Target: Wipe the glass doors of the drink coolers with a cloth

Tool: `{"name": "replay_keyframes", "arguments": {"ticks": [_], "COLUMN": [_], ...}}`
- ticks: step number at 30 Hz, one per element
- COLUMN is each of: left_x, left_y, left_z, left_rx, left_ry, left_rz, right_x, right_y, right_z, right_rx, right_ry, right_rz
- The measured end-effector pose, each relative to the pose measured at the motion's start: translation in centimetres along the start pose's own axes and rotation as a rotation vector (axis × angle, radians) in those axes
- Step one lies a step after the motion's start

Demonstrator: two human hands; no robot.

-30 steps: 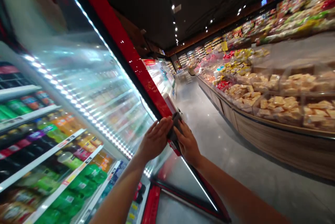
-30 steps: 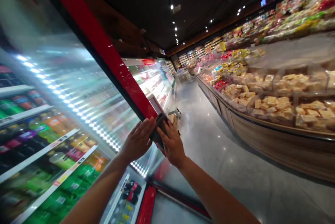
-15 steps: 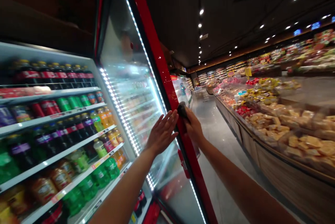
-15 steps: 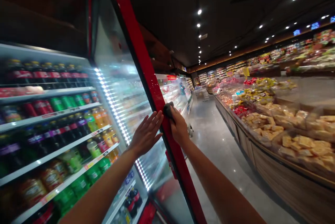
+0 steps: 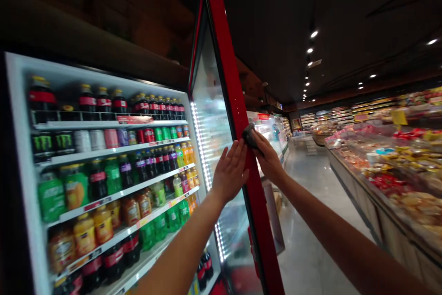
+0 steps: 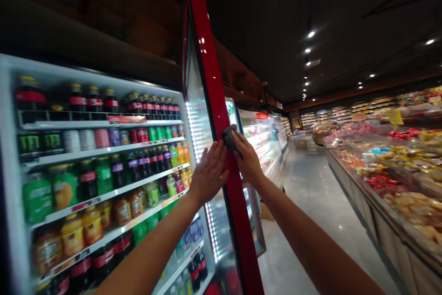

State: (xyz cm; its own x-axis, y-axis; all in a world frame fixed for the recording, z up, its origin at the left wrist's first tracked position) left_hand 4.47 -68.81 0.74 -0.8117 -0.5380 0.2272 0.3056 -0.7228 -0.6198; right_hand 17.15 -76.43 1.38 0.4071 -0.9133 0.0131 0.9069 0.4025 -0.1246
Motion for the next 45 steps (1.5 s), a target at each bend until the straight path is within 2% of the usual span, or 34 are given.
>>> {"name": "replay_keyframes", "arguments": {"ticks": [5,7,8,9,10,11,15,16,18,20,23,26,28,30,32,35,37,40,43,45], "left_x": [3.6,4.5,4.7,4.7,4.4,4.0,1.8,1.5,1.5,2.1,3.5,4.7,5.3,5.9,6.4,6.9,6.9,6.8,6.8,6.8], "left_y": [-5.1,-5.8,-5.2,-3.9,-1.8,1.0,13.4,15.4,16.8,15.4,11.2,7.6,5.7,3.9,2.0,-0.6,-2.2,-4.1,-5.4,-6.2], "left_z": [1.2,0.2,-1.5,-4.1,-7.7,-12.1,-31.9,-35.7,-40.8,-43.2,-44.9,-47.4,-49.6,-51.7,-53.7,-56.1,-57.5,-59.4,-60.9,-61.6], "left_rx": [0.099,0.127,0.137,0.149,0.164,0.183,0.26,0.282,0.333,0.378,0.415,0.424,0.423,0.436,0.45,0.444,0.443,0.468,0.494,0.507], "left_ry": [-0.023,-0.013,-0.003,0.011,0.027,0.042,0.069,0.07,0.073,0.076,0.084,0.08,0.066,0.07,0.096,0.117,0.105,0.066,0.02,-0.001], "left_rz": [0.019,0.014,0.01,0.008,0.012,0.023,0.113,0.133,0.159,0.174,0.2,0.206,0.193,0.152,0.082,0.009,0.004,0.012,0.033,0.051], "right_x": [-3.8,-5.4,-6.3,-7.2,-8.2,-9.2,-13.0,-13.9,-16.0,-18.3,-21.7,-25.7,-29.0,-32.7,-36.1,-40.1,-42.0,-44.6,-46.7,-48.0], "right_y": [-3.4,-5.2,-6.1,-6.9,-7.7,-8.3,-10.6,-11.1,-12.4,-13.8,-15.2,-15.1,-14.2,-13.4,-13.0,-13.7,-14.6,-15.6,-15.3,-14.9], "right_z": [11.0,12.6,11.9,9.8,6.5,2.1,-18.6,-22.5,-27.2,-28.3,-26.5,-24.9,-25.6,-28.0,-31.7,-37.5,-39.6,-38.6,-35.7,-35.3], "right_rx": [0.152,0.21,0.238,0.267,0.299,0.333,0.491,0.538,0.64,0.734,0.763,0.607,0.456,0.331,0.268,0.284,0.336,0.375,0.307,0.299], "right_ry": [-0.017,-0.011,-0.014,-0.026,-0.044,-0.068,-0.133,-0.136,-0.16,-0.214,-0.243,-0.159,-0.098,-0.06,-0.035,0.005,0.03,0.035,0.053,0.06], "right_rz": [-0.12,-0.178,-0.21,-0.243,-0.277,-0.308,-0.35,-0.344,-0.331,-0.31,-0.221,-0.095,0.022,0.148,0.221,0.233,0.207,0.189,0.207,0.202]}}
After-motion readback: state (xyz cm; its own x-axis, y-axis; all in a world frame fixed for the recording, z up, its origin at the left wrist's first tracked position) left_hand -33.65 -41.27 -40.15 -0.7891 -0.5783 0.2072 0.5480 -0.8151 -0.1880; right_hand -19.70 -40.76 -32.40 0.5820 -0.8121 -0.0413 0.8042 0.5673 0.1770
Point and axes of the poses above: each hand's wrist, its own z-axis towards the middle knuckle, its own x-axis out of the back of the hand, y = z × x, the point moved 6 cm from there along z, towards the middle knuckle, and after that the axes turned 4 degrees about z, right-handed, at the moved point
